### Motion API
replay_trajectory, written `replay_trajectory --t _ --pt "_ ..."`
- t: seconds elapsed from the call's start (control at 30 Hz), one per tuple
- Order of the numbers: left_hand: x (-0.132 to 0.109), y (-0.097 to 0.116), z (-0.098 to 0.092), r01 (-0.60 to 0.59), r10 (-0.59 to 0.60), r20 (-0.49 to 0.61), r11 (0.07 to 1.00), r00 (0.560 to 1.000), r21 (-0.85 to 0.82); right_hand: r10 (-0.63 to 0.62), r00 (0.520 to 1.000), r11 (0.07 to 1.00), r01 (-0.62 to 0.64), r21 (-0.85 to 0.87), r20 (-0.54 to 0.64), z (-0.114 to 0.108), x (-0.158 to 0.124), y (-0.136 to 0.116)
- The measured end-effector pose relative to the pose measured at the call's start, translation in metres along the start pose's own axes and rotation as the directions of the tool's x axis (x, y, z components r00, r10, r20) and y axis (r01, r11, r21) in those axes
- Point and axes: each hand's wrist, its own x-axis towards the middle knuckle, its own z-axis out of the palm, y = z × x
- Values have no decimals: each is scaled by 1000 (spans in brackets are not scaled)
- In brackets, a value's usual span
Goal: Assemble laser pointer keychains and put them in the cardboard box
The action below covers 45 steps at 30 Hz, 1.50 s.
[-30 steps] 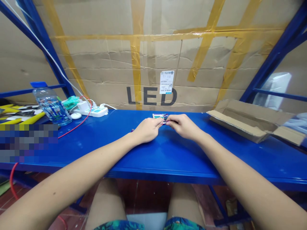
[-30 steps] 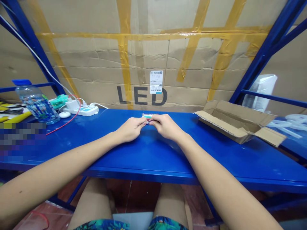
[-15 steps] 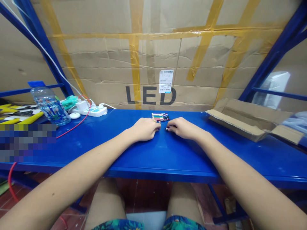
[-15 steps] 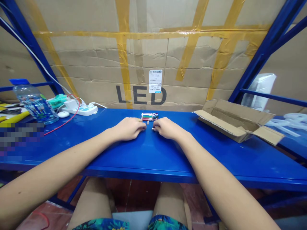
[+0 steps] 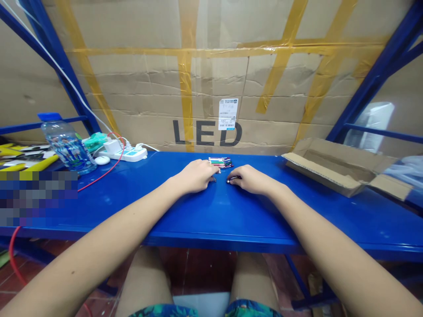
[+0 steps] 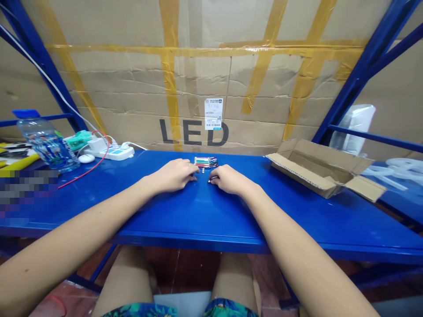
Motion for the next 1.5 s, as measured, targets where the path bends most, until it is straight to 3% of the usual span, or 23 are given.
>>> replay_trajectory --t 0.2,0.47,0.7,1.07,1.27,1.37,1.43,1.5 --pt "0 -2 -6 -43 42 49 999 998 26 26 1000 1000 -26 13 -1 -1 -1 -4" --pt "-3 -6 -11 83 -88 112 995 990 48 113 993 993 -114 31 15 -7 -5 -14" --pt "2 -7 -2 171 -181 135 982 974 82 117 991 993 -117 -13 68 -12 -9 -15" --pt "2 -12 -5 301 -270 225 946 936 -117 107 986 994 -111 19 131 -17 -14 -14" --pt "0 -16 -12 363 -347 121 919 930 -154 207 955 969 -231 92 212 -28 -18 -20" --pt "-2 -18 -16 387 -358 185 910 915 -150 221 965 961 -240 136 142 -30 -17 -20" --pt "-4 -19 -16 361 -325 240 924 915 -127 203 978 968 -208 142 45 -27 -14 -19" --pt "-4 -17 -13 328 -295 228 937 928 -119 164 984 978 -153 143 -64 -22 -10 -19"
